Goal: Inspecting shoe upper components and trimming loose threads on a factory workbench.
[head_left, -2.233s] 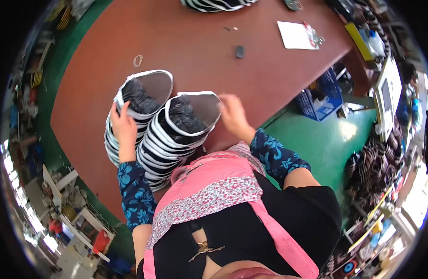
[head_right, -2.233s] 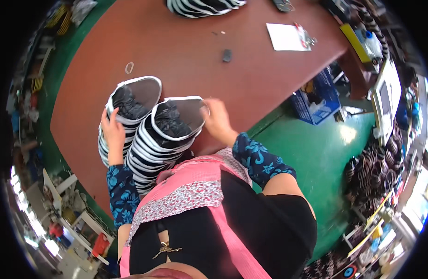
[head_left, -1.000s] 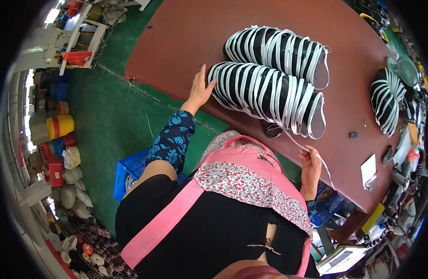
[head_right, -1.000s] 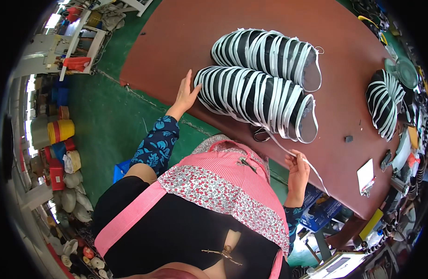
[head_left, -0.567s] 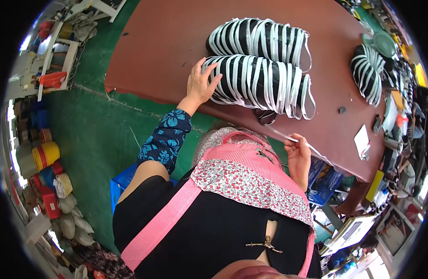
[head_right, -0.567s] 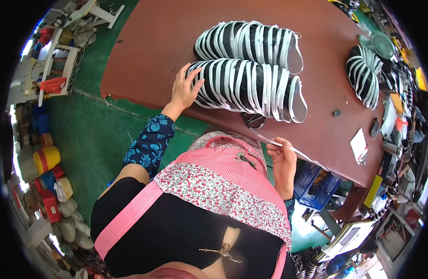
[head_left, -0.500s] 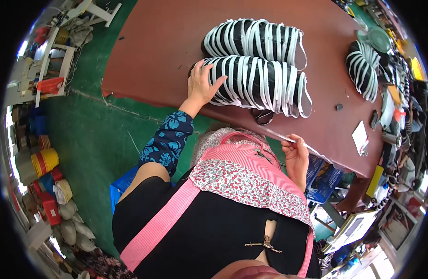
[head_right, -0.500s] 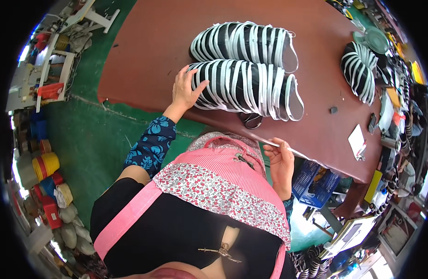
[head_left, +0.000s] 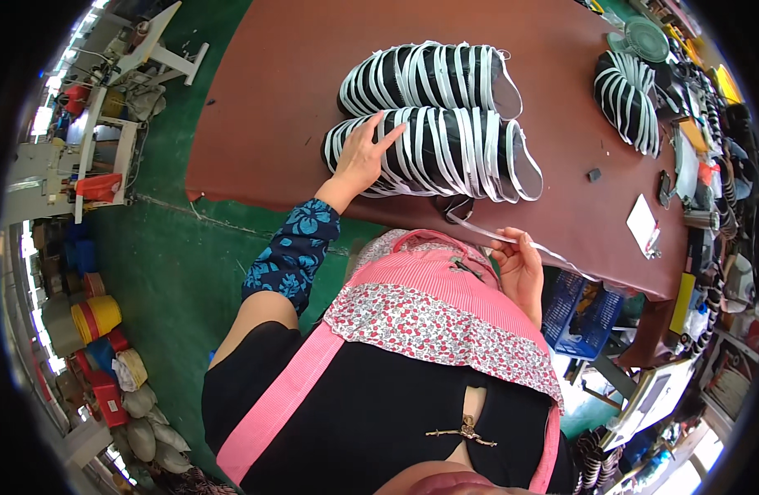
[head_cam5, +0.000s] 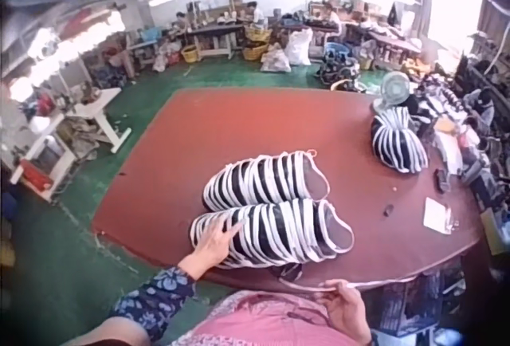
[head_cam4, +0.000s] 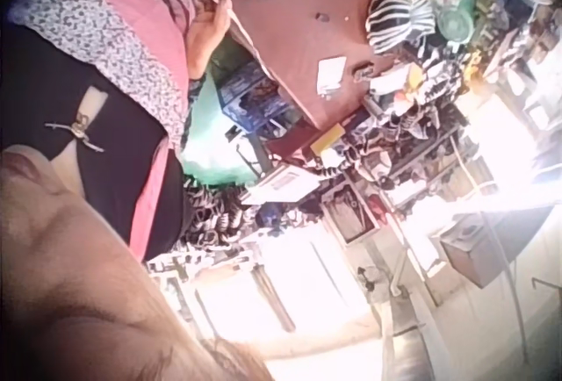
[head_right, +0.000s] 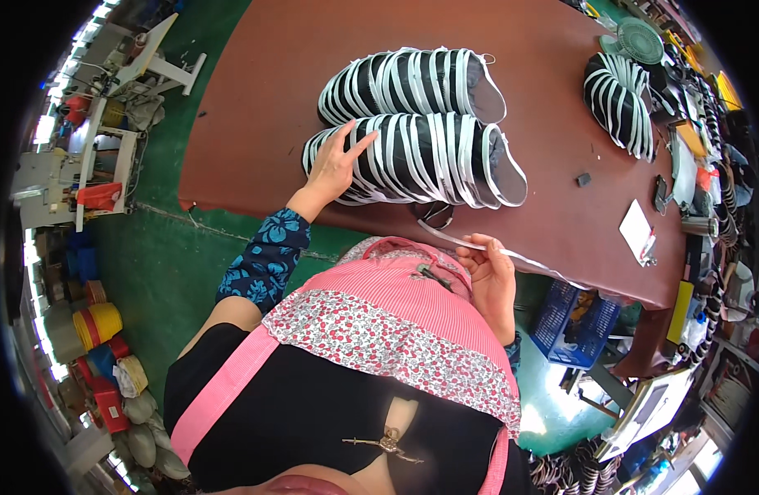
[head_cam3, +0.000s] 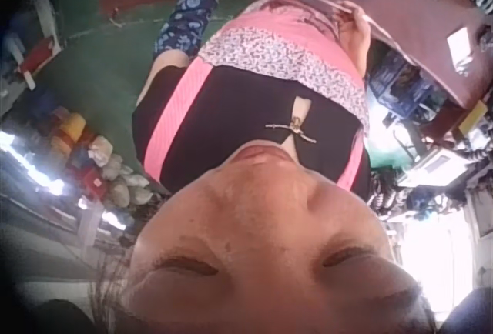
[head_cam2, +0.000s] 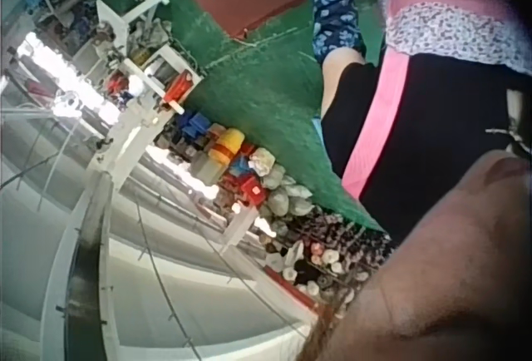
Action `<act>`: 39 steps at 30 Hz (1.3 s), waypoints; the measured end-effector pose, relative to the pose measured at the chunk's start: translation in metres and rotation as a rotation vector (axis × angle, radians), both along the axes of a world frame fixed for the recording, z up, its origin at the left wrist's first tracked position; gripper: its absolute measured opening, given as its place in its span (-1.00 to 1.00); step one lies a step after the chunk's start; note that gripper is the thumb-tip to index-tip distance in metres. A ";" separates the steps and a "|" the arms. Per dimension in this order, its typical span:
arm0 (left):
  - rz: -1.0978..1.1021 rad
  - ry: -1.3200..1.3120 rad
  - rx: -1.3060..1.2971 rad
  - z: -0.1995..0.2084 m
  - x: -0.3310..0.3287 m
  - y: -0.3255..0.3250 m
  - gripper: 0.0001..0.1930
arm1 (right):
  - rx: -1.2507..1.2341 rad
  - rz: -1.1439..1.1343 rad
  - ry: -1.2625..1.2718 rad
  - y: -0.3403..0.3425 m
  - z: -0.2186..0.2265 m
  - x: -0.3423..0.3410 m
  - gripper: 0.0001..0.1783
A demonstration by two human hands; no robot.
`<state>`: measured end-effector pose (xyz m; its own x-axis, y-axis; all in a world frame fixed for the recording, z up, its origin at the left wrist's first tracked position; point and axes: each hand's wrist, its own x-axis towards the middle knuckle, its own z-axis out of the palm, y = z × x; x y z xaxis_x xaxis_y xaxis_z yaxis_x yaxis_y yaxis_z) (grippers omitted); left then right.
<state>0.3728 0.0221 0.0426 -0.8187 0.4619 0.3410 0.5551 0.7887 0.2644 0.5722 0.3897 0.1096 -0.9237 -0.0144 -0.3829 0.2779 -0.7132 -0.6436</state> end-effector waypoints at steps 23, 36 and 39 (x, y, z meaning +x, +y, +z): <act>0.256 0.003 -0.271 -0.002 -0.009 0.227 -0.39 | -0.079 0.101 0.052 0.314 -0.041 -0.076 -0.61; 0.202 -0.001 -0.259 0.006 -0.021 0.341 -0.19 | -0.111 0.160 -0.033 0.429 -0.079 -0.108 -0.59; 0.159 -0.021 -0.352 0.001 -0.025 0.353 -0.14 | -0.118 0.177 -0.035 0.441 -0.088 -0.118 -0.58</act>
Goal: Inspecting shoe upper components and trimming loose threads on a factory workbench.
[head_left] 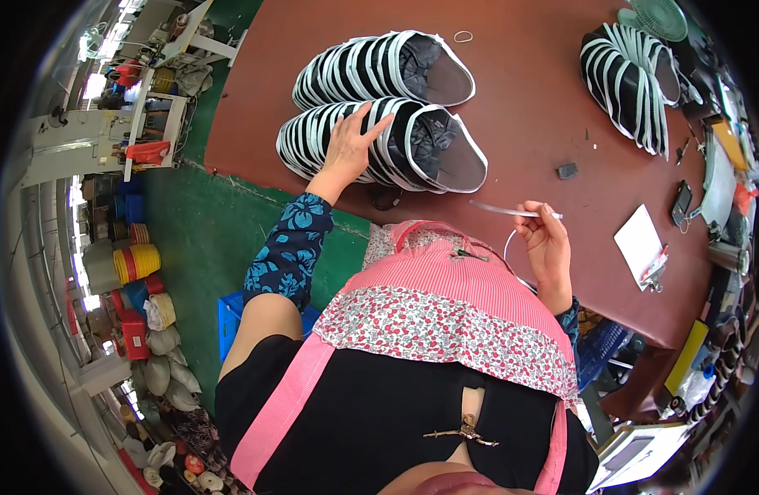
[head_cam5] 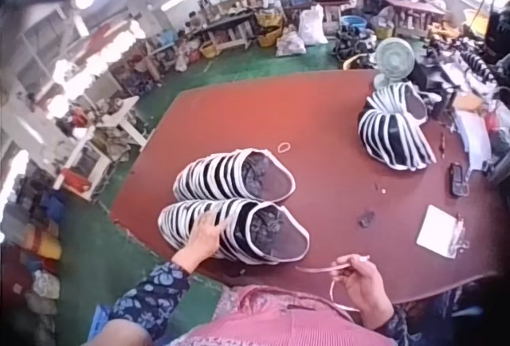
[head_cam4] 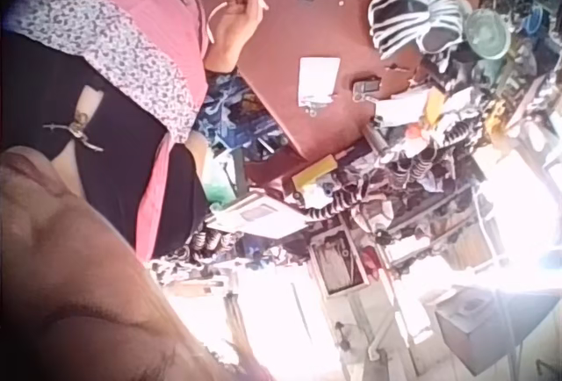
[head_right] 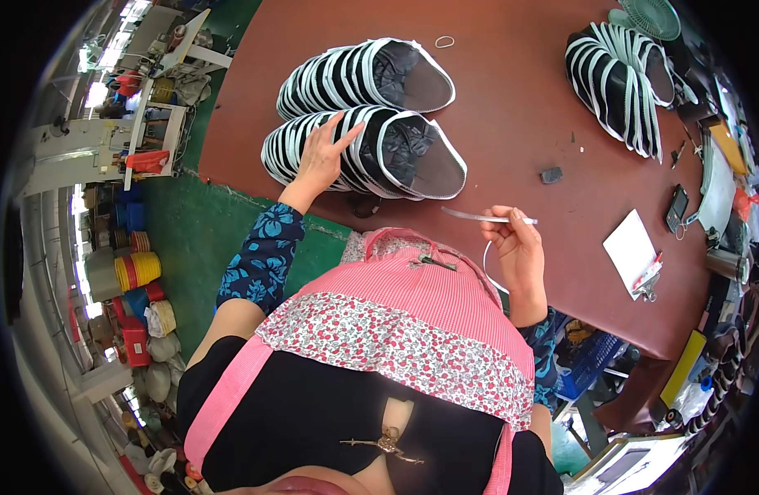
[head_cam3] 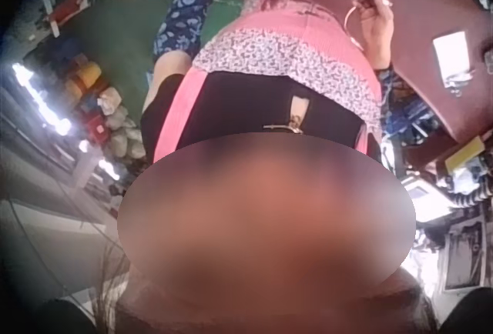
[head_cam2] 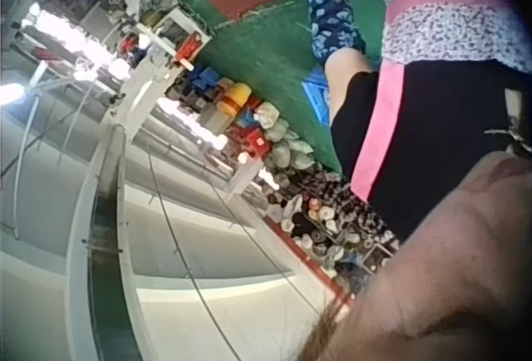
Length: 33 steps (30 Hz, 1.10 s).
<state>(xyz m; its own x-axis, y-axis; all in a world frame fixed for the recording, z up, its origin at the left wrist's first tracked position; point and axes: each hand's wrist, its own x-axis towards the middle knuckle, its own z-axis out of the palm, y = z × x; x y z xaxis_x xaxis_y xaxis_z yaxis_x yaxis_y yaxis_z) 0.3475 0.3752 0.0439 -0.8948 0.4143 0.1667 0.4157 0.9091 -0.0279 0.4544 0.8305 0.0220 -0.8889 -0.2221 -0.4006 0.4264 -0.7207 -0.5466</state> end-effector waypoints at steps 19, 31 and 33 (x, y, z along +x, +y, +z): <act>0.083 -0.050 0.296 0.004 -0.044 0.072 -0.70 | -0.041 -0.107 -0.041 -0.060 -0.013 -0.038 -0.60; 0.383 -1.209 1.541 -0.042 -0.021 0.179 -0.57 | 0.196 0.240 -0.202 -0.035 -0.029 0.008 -0.61; 0.284 -1.010 1.188 -0.043 -0.047 0.178 -0.67 | 0.367 0.261 -0.205 -0.004 -0.052 0.009 -0.68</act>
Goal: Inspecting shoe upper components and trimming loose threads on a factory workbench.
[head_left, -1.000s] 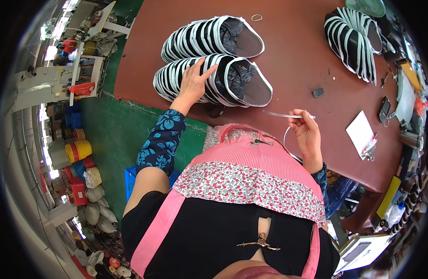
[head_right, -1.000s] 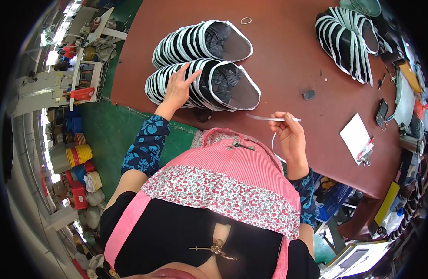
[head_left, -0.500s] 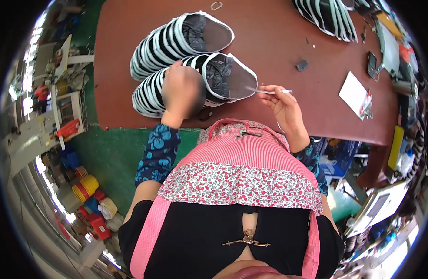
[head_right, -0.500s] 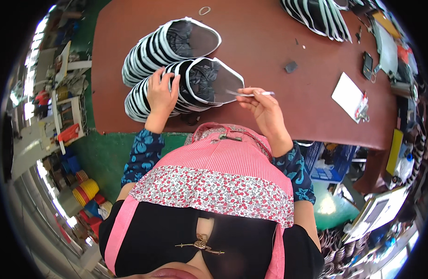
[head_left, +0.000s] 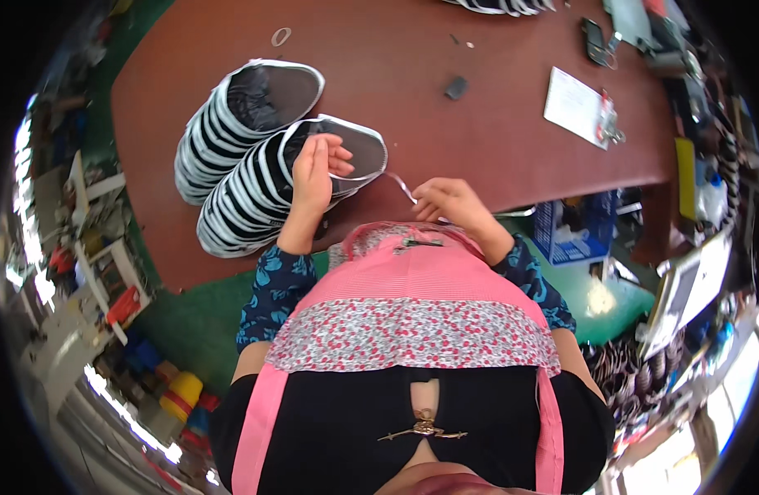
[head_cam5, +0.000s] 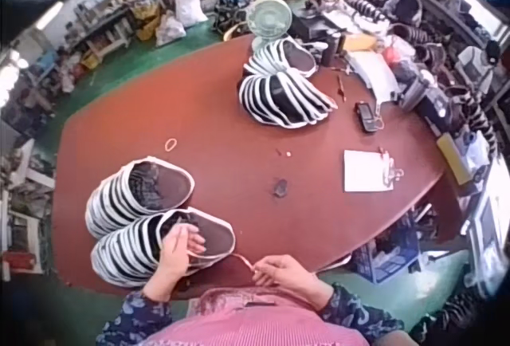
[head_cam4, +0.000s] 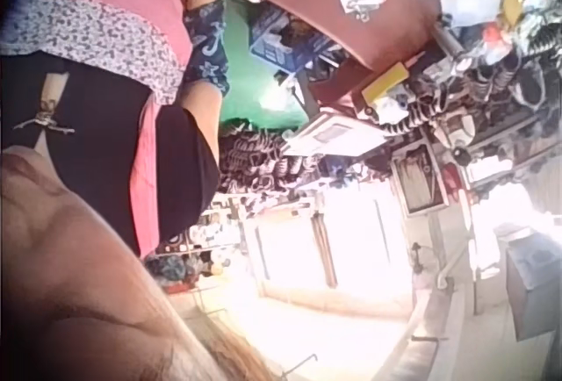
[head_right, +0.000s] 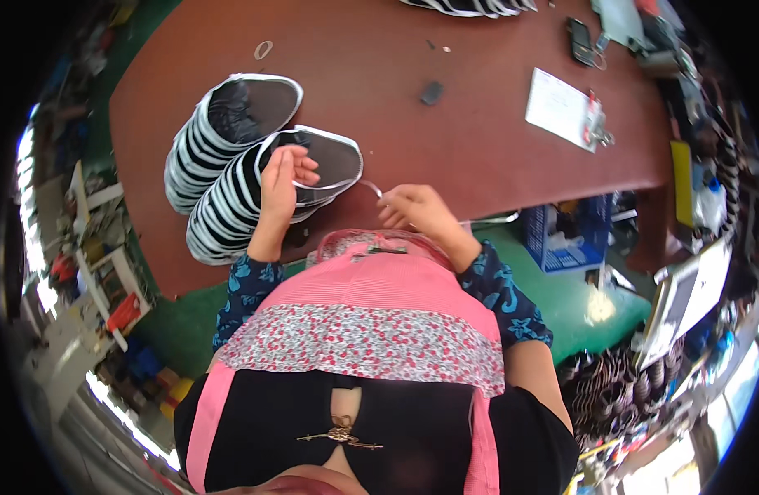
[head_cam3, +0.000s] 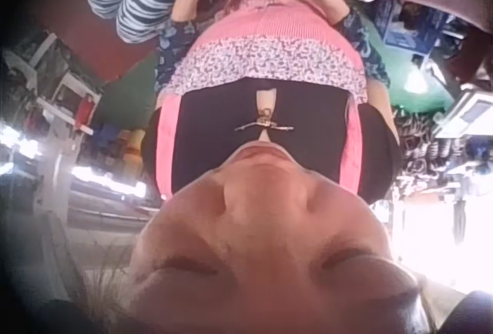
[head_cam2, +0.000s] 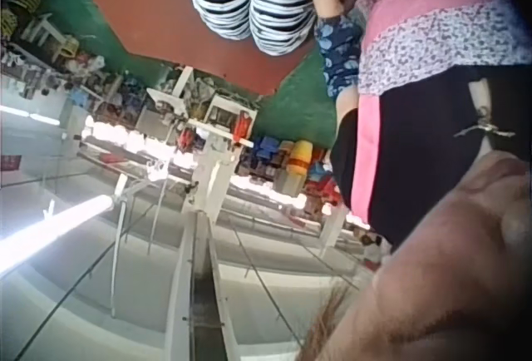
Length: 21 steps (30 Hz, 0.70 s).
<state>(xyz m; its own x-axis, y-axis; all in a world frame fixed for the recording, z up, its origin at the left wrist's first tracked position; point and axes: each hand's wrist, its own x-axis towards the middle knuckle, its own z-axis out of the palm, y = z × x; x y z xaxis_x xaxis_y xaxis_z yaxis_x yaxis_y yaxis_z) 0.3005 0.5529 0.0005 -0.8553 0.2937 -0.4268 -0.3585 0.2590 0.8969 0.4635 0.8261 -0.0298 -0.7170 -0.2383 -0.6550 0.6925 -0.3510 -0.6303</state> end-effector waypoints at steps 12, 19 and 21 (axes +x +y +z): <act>-0.926 0.807 -1.199 -0.077 -0.037 -0.055 -0.43 | 0.031 -0.009 0.056 -0.162 -0.184 -0.187 -0.68; -1.027 0.756 -1.366 -0.112 -0.040 -0.081 -0.31 | 0.534 -0.346 0.235 -0.231 -0.183 -0.195 -0.79; -1.031 0.685 -1.326 -0.111 -0.045 -0.085 -0.29 | 0.714 -0.351 0.452 -0.231 -0.174 -0.185 -0.78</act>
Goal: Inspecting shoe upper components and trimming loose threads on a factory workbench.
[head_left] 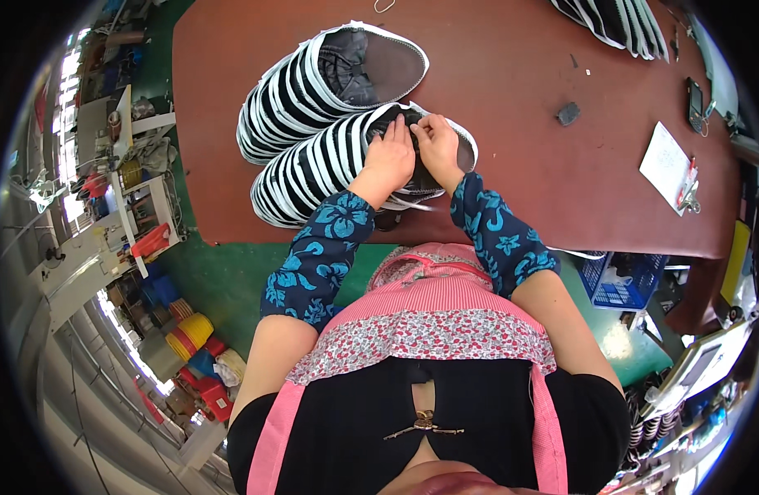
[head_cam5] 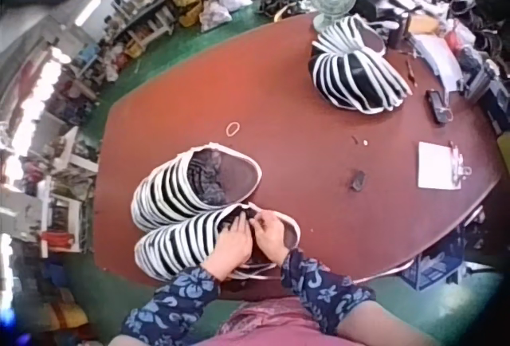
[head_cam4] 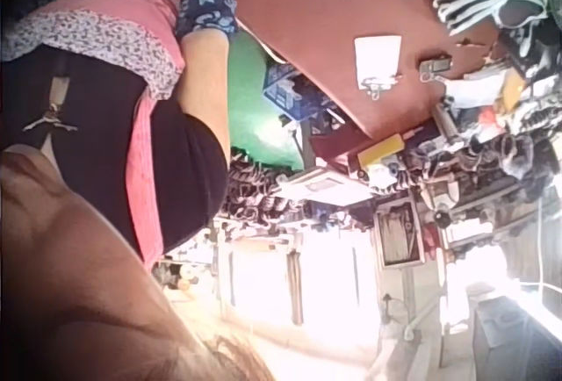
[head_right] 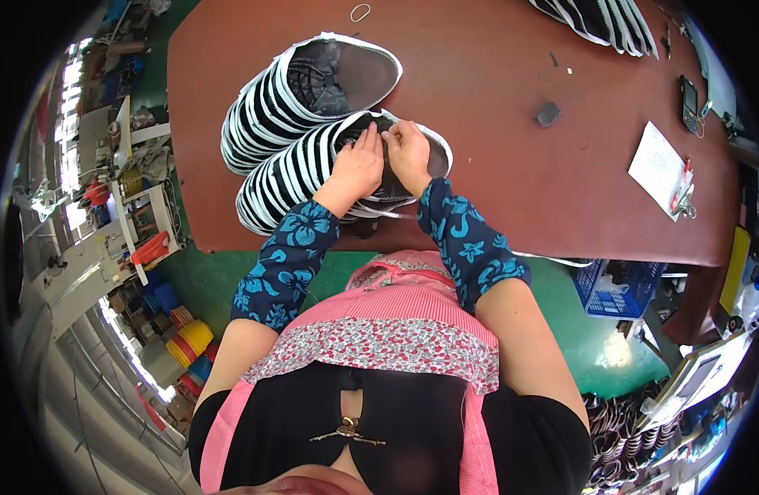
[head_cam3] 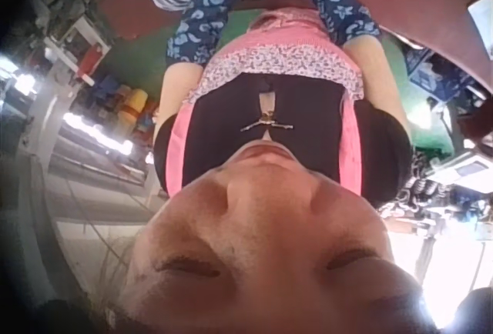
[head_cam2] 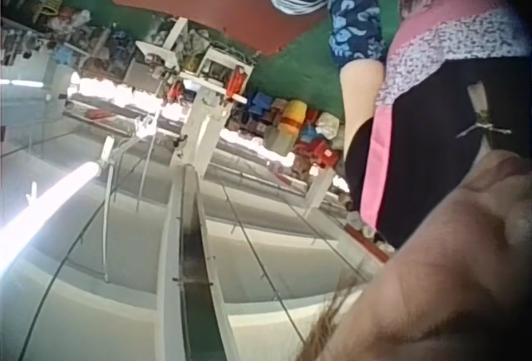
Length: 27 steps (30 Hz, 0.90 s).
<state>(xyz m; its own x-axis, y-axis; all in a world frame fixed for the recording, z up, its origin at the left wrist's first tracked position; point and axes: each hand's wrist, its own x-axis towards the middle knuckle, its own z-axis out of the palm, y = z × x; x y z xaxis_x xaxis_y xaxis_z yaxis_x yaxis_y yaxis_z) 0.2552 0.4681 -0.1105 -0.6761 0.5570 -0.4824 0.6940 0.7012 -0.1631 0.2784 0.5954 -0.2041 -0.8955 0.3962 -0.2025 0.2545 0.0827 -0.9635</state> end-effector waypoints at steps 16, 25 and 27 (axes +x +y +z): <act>0.173 -0.252 -0.263 -0.010 -0.022 -0.005 -0.14 | 0.362 0.197 -0.236 -0.019 -0.013 -0.011 -0.62; 0.180 -0.290 -0.230 -0.006 -0.018 0.001 -0.03 | 0.399 0.329 -0.360 0.009 -0.009 -0.038 -0.58; 0.185 -0.306 -0.225 -0.006 -0.019 -0.001 -0.03 | 0.307 0.352 -0.485 0.016 0.002 -0.041 -0.58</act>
